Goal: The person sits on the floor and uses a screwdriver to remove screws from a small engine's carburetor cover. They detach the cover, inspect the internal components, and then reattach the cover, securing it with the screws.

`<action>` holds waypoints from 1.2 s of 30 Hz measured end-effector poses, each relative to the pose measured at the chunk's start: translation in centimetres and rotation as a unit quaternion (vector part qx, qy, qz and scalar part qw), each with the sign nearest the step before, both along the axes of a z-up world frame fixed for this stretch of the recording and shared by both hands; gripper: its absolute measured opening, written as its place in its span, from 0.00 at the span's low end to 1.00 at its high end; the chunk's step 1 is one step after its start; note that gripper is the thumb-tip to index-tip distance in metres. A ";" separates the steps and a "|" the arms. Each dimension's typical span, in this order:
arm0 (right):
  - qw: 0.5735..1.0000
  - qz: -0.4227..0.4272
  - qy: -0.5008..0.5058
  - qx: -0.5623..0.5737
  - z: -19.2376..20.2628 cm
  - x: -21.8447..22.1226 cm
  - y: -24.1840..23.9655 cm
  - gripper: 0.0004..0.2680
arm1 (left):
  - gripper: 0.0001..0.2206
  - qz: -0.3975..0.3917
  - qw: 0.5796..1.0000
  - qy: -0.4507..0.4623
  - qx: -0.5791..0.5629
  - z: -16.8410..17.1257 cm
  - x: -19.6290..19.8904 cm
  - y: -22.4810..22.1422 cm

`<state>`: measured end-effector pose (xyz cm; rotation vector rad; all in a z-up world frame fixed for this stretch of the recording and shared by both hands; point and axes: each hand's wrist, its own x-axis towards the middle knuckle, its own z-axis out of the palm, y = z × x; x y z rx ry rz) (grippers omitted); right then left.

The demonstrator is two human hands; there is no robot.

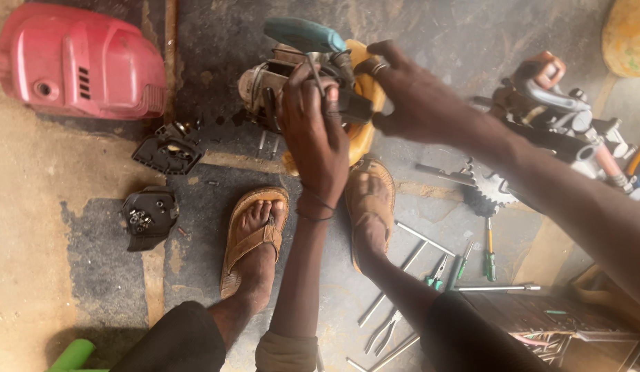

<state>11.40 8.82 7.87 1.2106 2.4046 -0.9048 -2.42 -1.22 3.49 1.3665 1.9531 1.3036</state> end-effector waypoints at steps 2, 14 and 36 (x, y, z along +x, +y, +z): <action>0.999 -0.019 -0.036 -0.005 0.2 -0.1 -0.8 0.27 | 0.12 -0.028 1.000 -0.013 0.000 0.1 -0.4 0.0; 0.987 -0.060 -0.133 -0.072 2.2 1.6 -6.3 0.27 | 0.11 -0.215 0.976 -0.022 -0.011 0.1 -1.8 -2.4; 0.993 -0.055 0.086 -0.053 -0.7 7.3 -8.3 0.11 | 0.07 -0.369 0.929 -0.033 -0.028 1.9 -1.7 -5.0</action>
